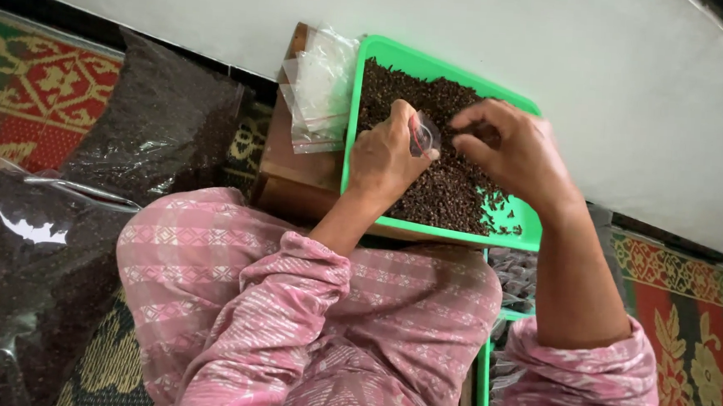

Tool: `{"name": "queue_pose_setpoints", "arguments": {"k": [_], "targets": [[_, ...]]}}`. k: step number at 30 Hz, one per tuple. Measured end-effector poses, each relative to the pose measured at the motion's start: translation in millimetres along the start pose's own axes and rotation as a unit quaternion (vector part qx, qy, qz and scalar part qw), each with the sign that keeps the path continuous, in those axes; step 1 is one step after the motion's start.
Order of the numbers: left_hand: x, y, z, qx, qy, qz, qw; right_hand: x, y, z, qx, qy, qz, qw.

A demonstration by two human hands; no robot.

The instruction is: The person fills small plastic bags with dried cloves from a green tray and places the filled bags into a larger container.

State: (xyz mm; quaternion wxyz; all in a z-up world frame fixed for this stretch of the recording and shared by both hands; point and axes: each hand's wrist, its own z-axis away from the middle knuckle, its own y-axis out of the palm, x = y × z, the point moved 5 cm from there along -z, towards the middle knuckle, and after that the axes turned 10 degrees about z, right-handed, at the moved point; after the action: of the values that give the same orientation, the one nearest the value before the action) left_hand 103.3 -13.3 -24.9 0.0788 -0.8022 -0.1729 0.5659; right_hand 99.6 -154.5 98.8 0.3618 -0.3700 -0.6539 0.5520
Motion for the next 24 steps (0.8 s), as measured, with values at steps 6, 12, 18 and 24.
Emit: {"name": "queue_pose_setpoints", "arguments": {"k": [6,12,18,24], "targets": [[-1,2,-3,0.007,-0.021,-0.028,0.999,38,-8,-13,0.005,-0.035,-0.078,0.996],[-2,-3,0,0.005,0.001,0.012,1.0,37,26,8,-0.025,-0.042,-0.079,0.996],[-11,-18,3,0.068,-0.032,0.216,0.974,4,-5,6,-0.119,-0.056,-0.121,0.984],[12,4,-4,0.079,0.001,0.258,0.963,-4,-10,7,-0.076,-0.022,-0.164,0.983]]}}
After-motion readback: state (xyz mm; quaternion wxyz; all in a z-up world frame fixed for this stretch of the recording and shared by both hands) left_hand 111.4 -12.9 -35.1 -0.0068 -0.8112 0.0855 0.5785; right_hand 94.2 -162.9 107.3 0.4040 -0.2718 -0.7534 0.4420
